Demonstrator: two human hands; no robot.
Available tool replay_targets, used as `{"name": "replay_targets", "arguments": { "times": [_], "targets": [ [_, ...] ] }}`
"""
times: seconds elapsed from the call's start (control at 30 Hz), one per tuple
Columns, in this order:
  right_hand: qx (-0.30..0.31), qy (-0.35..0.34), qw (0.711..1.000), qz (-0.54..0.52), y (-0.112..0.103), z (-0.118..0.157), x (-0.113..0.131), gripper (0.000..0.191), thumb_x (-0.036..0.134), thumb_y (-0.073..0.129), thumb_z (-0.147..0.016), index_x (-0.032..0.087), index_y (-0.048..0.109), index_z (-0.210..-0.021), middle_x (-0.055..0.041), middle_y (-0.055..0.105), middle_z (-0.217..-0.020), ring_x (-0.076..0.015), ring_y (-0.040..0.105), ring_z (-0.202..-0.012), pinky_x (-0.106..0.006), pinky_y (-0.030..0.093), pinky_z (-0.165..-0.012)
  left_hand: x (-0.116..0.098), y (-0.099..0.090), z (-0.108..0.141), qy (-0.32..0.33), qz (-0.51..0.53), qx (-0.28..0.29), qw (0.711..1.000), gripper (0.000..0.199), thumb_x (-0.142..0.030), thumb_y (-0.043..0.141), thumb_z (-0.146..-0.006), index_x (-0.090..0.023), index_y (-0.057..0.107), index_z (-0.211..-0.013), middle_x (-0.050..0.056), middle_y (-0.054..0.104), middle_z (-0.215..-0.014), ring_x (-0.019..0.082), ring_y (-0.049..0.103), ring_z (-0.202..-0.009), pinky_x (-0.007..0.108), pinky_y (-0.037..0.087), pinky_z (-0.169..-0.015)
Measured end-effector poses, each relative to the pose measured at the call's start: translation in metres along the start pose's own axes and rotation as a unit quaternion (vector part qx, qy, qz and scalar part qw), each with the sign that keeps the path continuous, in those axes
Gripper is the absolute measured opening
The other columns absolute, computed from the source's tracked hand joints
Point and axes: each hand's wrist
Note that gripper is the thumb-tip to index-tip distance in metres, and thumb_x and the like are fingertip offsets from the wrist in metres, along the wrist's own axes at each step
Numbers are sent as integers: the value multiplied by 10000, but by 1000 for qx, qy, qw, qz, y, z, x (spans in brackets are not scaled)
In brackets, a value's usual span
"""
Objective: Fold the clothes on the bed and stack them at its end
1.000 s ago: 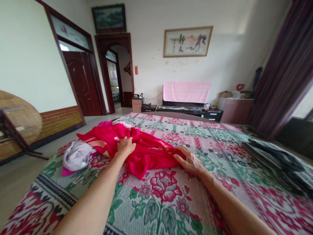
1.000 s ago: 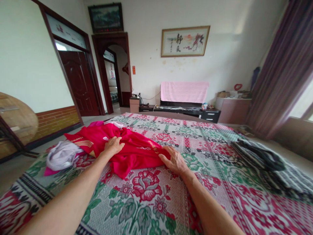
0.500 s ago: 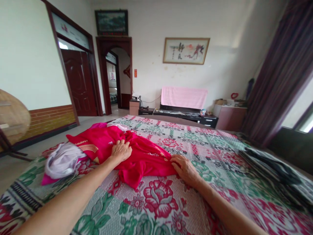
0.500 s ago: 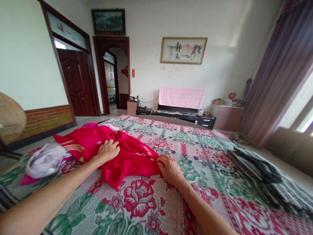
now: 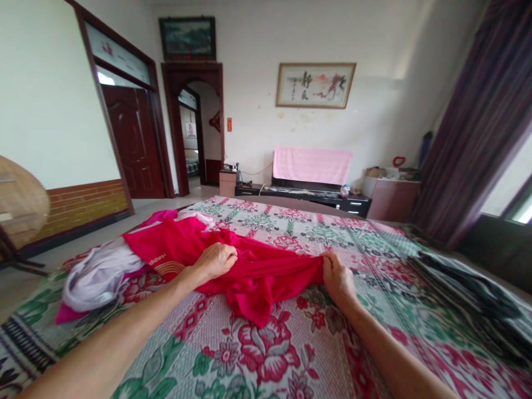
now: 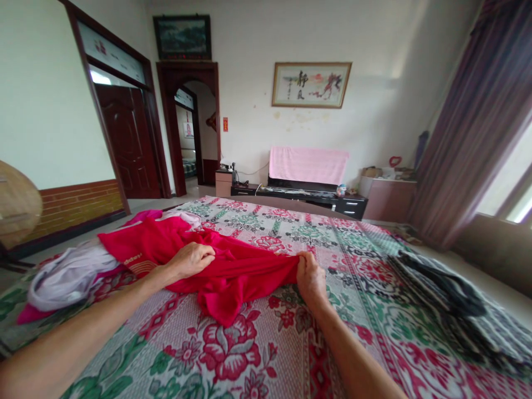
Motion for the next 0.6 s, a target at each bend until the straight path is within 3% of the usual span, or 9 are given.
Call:
{"name": "replay_targets", "arguments": {
  "times": [0.1,0.17,0.23,0.3,0.37,0.43,0.5,0.53,0.6],
  "targets": [
    [-79,89,993,-5,-12,-12,-24,352,300,384,-841,174,692,-954,-94,693,-827,-209,601,-735,-297,422,-687,-15,-4,-2,73,135,23,988,285,-288,474,-849,-177,736,-868,21,714,-696,143,645,-663,224,422,-621],
    [-128,134,983,-8,-20,-18,-38,370,305,379,-823,162,692,-957,-98,678,-821,-218,579,-749,-317,423,-708,-14,-5,-4,70,164,-17,984,294,-295,469,-852,-185,740,-877,16,732,-750,134,649,-690,216,432,-644],
    [-160,160,974,-5,-26,-20,-45,365,298,390,-794,148,685,-946,-105,658,-813,-232,567,-761,-344,431,-727,-2,-4,-6,30,126,-80,988,311,-293,450,-856,-191,742,-883,34,747,-848,152,661,-771,235,452,-724],
    [-186,129,974,-3,-28,-20,-42,344,286,414,-765,137,671,-940,-123,649,-866,-247,568,-814,-374,439,-768,18,0,-7,-13,51,-110,992,322,-293,443,-849,-188,742,-907,66,744,-928,185,661,-847,272,458,-798],
    [-193,27,981,-15,-29,-17,-27,295,279,445,-761,146,655,-920,-131,642,-944,-251,572,-894,-385,442,-820,39,2,-7,-41,-3,-80,996,327,-317,452,-840,-189,744,-911,79,734,-926,200,654,-851,294,460,-814],
    [-130,-104,985,-51,-29,-11,-3,205,288,476,-798,182,640,-857,-95,646,-933,-223,582,-901,-353,449,-825,55,1,-5,-33,-9,-9,999,320,-359,477,-826,-195,744,-893,72,726,-917,198,647,-852,288,462,-806],
    [32,-194,976,-98,-31,-4,23,192,279,466,-854,195,616,-768,-45,636,-789,-167,583,-752,-287,455,-722,64,-6,-2,-8,23,71,997,337,-430,518,-801,-201,736,-917,62,718,-968,197,641,-893,275,463,-816],
    [118,-221,962,-109,-33,0,34,226,288,464,-871,192,606,-725,-28,620,-721,-146,565,-679,-267,446,-668,66,-11,0,2,46,107,993,368,-468,542,-781,-204,728,-958,59,711,-1021,201,636,-936,271,461,-840],
    [226,-239,938,-110,-37,5,50,255,323,480,-882,187,610,-710,-12,614,-684,-123,540,-619,-247,434,-616,68,-23,3,8,92,168,981,472,-519,591,-733,-221,692,-1085,55,679,-1155,218,611,-1054,279,446,-914]
  ]
}}
Point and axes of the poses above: each hand's wrist, its own z-axis away from the middle knuckle, its own y-axis out of the palm, x = y × z
